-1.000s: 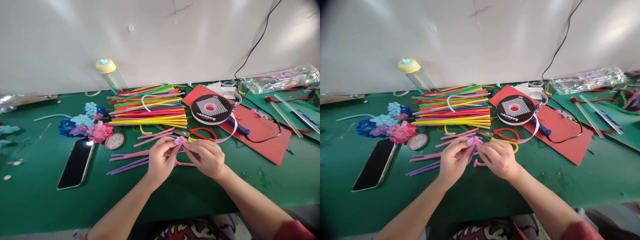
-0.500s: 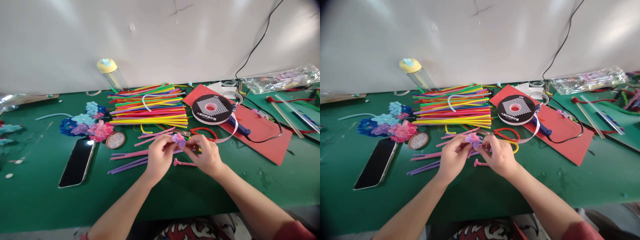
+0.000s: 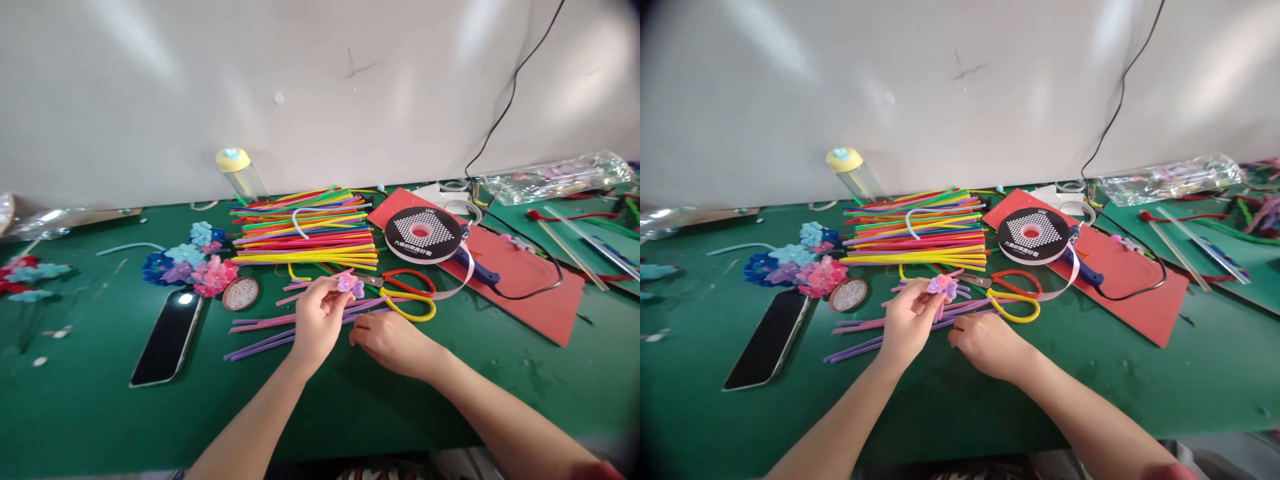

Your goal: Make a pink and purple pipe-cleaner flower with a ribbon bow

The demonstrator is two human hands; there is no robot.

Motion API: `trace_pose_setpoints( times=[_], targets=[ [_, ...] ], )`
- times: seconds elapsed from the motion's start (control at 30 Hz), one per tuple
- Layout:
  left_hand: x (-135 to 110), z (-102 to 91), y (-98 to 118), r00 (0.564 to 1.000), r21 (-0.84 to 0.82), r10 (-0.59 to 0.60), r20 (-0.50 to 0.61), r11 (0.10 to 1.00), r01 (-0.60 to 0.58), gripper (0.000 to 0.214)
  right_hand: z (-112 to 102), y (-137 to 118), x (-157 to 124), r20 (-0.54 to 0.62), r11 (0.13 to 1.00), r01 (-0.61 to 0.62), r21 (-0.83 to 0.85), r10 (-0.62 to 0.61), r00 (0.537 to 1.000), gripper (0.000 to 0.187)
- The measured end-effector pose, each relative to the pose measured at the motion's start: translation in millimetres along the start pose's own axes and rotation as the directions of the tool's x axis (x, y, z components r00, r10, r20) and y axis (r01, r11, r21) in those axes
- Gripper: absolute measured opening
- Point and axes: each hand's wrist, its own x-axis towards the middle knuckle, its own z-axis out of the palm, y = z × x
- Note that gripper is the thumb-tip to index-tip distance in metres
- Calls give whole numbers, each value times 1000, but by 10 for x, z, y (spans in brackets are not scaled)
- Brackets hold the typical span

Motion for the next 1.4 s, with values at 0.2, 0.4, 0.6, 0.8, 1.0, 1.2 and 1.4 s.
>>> trace_pose_setpoints(
  times=[0.2,0.4,0.6,0.8,1.0,1.2,1.4],
  targets=[
    [0,-6,37,997,-21,-79,5,997,79,13,-120,-47,-30,-404,943,180,281,-54,913,26],
    [-20,39,73,967,-132,-251,46,958,255,22,-158,-60,-33,-659,921,217,324,55,750,25],
    [-97,103,34,950,-125,-281,138,946,298,18,-93,-58,-59,-702,878,154,454,246,669,22],
    [-116,109,8,944,-138,-260,204,947,290,20,-112,-42,-34,-743,888,241,392,151,652,27],
    [-120,116,24,949,-192,-260,179,937,293,24,-116,-47,-27,-778,942,179,285,118,617,27],
    [-108,90,88,926,-231,-285,246,911,342,23,-99,-61,-10,-807,961,165,223,87,584,28],
    [-88,87,122,945,-213,-274,180,927,309,25,-147,-60,-11,-843,983,103,154,77,533,24]
  ],
)
